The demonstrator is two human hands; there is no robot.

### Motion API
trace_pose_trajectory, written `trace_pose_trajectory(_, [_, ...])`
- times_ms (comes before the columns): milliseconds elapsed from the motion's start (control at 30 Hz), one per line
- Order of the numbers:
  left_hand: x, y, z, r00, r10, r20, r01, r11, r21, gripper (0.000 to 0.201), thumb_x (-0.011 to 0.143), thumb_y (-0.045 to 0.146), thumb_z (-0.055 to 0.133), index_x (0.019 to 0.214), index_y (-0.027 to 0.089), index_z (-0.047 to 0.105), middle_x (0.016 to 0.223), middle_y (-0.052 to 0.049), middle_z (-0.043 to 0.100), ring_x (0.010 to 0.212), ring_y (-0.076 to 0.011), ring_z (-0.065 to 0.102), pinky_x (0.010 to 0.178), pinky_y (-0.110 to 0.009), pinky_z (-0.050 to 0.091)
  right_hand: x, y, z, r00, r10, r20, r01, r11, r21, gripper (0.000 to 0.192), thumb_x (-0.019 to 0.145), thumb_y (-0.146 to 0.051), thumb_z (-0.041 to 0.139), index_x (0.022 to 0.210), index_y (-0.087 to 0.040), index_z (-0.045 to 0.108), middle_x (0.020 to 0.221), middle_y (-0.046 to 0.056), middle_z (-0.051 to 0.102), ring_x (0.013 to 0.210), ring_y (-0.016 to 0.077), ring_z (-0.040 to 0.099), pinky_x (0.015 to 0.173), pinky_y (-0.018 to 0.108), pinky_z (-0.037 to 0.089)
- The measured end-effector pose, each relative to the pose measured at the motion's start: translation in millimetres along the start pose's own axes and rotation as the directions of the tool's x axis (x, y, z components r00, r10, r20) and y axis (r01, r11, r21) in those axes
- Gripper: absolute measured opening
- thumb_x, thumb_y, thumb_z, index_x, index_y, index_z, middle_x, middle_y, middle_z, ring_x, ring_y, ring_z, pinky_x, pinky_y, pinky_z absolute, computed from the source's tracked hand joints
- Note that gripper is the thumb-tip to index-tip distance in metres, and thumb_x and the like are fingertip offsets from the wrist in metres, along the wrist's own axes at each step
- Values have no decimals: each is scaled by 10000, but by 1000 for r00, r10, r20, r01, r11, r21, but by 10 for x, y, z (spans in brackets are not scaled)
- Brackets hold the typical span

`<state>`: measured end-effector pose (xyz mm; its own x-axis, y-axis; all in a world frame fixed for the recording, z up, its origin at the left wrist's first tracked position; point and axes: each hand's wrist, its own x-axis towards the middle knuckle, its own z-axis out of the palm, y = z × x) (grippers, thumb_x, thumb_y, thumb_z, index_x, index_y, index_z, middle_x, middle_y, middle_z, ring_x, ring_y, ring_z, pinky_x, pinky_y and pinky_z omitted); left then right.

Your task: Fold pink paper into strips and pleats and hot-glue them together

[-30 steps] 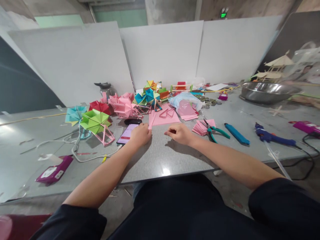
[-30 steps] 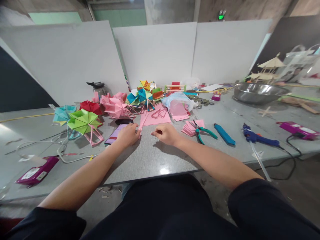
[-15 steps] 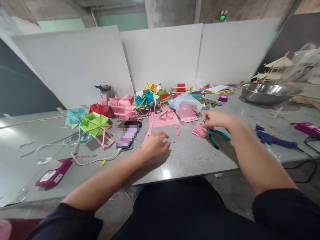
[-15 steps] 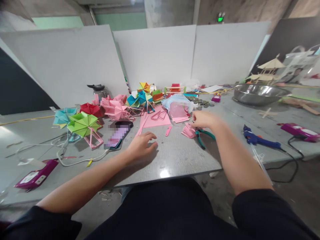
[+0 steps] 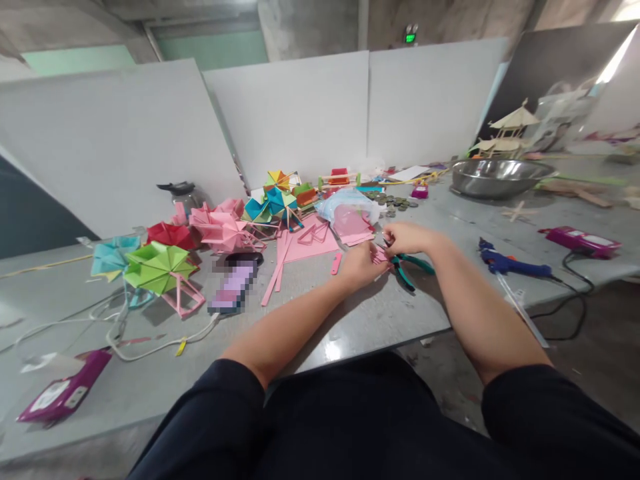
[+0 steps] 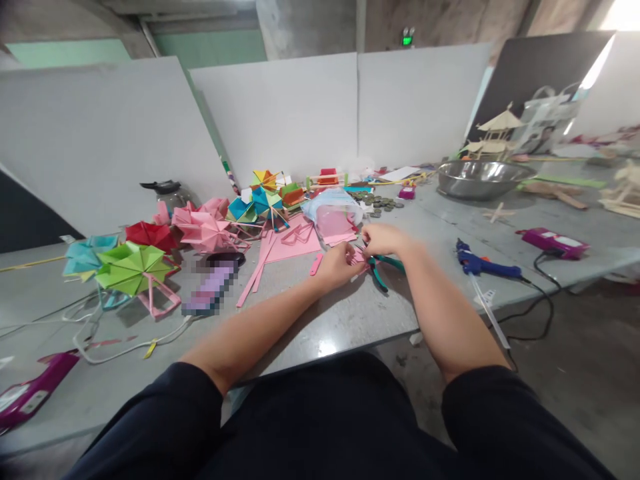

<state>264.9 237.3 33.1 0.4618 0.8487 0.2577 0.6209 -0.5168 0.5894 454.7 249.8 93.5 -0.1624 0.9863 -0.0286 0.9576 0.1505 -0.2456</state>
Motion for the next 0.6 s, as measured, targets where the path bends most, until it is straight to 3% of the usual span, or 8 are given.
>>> trace_pose_trajectory(200, [-4, -43, 64, 996, -61, -62, 47, 976, -214, 220, 836, 270, 826, 883, 227, 615, 913, -48, 740, 883, -227, 698, 768, -325, 500, -103, 126, -133, 998, -12, -61, 19, 994, 104, 294, 681, -208, 804, 795, -237, 534, 716, -40, 597, 680, 152, 512, 627, 291, 329])
trace_pose_trajectory(400, [109, -117, 83, 986, -162, -36, 118, 836, -536, 215, 836, 195, 829, 866, 221, 617, 823, -3, 692, 746, -149, 633, 734, -298, 487, -214, 329, -277, 978, 45, -204, 11, 963, 269, 312, 698, -276, 824, 787, -246, 526, 702, -43, 618, 650, 153, 543, 617, 288, 380])
trace_pose_trajectory(500, [148, -159, 66, 983, -176, -53, 115, 813, -572, 214, 864, 204, 826, 871, 220, 612, 836, -11, 700, 774, -150, 649, 774, -308, 513, -254, 428, -322, 967, 75, -244, 27, 921, 389, 357, 694, -306, 860, 790, -252, 520, 709, -29, 655, 685, 179, 628, 646, 296, 435])
trace_pose_trajectory(600, [155, -183, 62, 984, -150, -100, 78, 852, -518, 212, 879, 229, 832, 897, 228, 622, 897, -37, 731, 861, -179, 689, 848, -344, 542, -279, 491, -345, 966, 107, -236, 22, 873, 488, 439, 685, -375, 918, 811, -262, 514, 752, -1, 719, 765, 227, 722, 690, 319, 492])
